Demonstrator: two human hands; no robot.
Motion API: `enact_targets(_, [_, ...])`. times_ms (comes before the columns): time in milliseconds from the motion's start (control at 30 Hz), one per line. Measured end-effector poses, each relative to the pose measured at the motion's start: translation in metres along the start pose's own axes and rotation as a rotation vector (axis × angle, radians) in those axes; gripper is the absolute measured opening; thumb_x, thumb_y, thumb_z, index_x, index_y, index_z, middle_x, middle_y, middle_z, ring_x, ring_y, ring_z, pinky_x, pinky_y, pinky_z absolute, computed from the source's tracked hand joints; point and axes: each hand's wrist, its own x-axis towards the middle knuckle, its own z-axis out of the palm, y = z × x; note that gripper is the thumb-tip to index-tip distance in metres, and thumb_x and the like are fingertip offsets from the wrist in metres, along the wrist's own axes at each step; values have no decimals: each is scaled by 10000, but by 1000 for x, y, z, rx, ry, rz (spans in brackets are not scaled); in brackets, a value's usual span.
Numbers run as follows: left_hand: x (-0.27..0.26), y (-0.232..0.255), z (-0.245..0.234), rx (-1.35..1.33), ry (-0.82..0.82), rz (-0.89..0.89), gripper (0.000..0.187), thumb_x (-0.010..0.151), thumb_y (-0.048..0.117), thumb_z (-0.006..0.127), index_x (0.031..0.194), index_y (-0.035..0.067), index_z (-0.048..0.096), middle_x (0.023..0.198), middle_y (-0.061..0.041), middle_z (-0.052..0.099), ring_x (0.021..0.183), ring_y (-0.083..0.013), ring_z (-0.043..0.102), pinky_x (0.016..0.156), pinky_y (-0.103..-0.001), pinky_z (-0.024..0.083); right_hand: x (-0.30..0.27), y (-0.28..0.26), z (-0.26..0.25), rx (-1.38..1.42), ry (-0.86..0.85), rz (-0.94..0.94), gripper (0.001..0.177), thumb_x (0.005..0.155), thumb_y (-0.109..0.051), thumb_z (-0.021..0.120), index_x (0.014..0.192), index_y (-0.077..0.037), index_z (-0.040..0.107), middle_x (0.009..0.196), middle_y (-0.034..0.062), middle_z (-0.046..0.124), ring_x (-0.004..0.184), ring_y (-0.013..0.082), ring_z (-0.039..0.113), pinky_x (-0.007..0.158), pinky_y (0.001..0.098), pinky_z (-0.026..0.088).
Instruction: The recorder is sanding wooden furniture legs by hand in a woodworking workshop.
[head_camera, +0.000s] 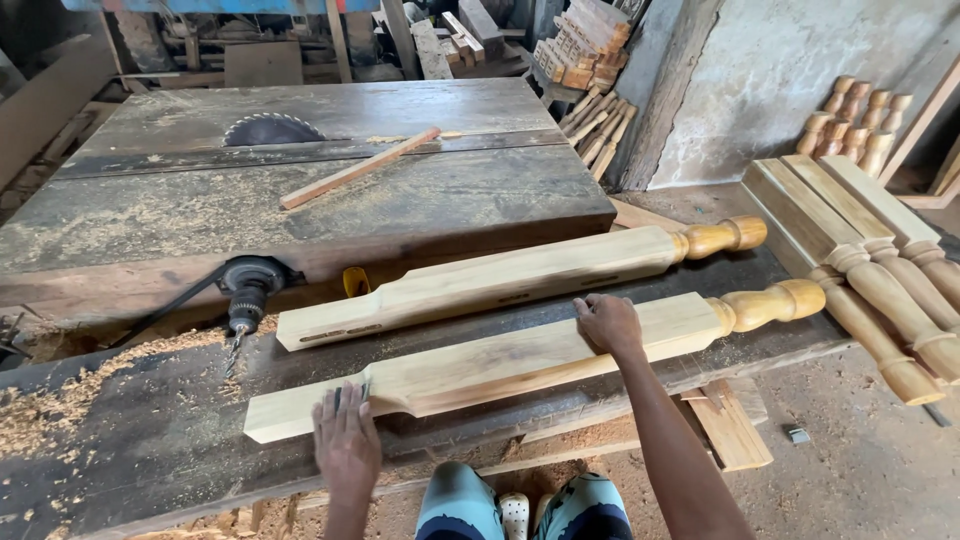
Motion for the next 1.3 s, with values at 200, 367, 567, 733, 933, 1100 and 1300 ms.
enact_targets(200, [0,-98,-11,56,-30,-110,443,1163,349,331,1269,98,681,1260,-147,735,1280,-325,647,1186,-514,433,7,13,10,-19,18,-29,410,990,-486,608,1107,-141,794,953,195,762,1024,394,666,960,491,529])
enact_targets(367, [2,-93,-10,273,75,-163,544,1210,396,220,1319,84,652,1324,-128,710,1330,-362,611,1203,-559,421,5,8,9,21,23,-16,407,973,-487,610,1095,-147,797,962,186,762,1034,385,662,958,488,531])
enact_targets(567, [-2,20,-4,30,-133,-247,378,1143,279,389,1375,113,637,1403,-124,650,1426,-317,553,1215,-483,482,9,8,7,55,-101,72,395,1028,-492,569,1046,-161,785,758,160,762,729,291,720,799,446,596])
enact_targets(733, [-4,16,-22,-66,99,-40,337,1090,224,474,1237,32,709,1271,-140,719,1279,-347,640,1145,-487,501,3,4,3,33,-54,24,407,1037,-477,573,993,-146,806,762,139,755,699,275,712,787,455,584])
enact_targets(933, [0,-107,-9,70,-41,-305,419,1141,335,416,1315,86,705,1334,-154,695,1287,-316,616,1226,-479,422,-5,-8,-9,31,-33,50,390,1014,-468,596,1045,-140,805,843,171,765,845,340,730,878,479,567])
enact_targets(1100, [4,-99,0,302,-72,-228,473,1176,359,333,1367,90,673,1409,-133,663,1405,-365,559,1255,-499,321,-3,-5,-5,46,16,21,363,986,-457,620,1051,-149,800,860,178,765,874,361,716,880,490,556])
enact_targets(1300, [-17,12,13,-65,-20,-231,391,1164,318,403,1370,88,642,1411,-125,642,1410,-365,584,1257,-470,395,-3,-2,-3,26,8,16,379,1004,-452,609,991,-124,797,820,181,763,819,356,729,863,483,567])
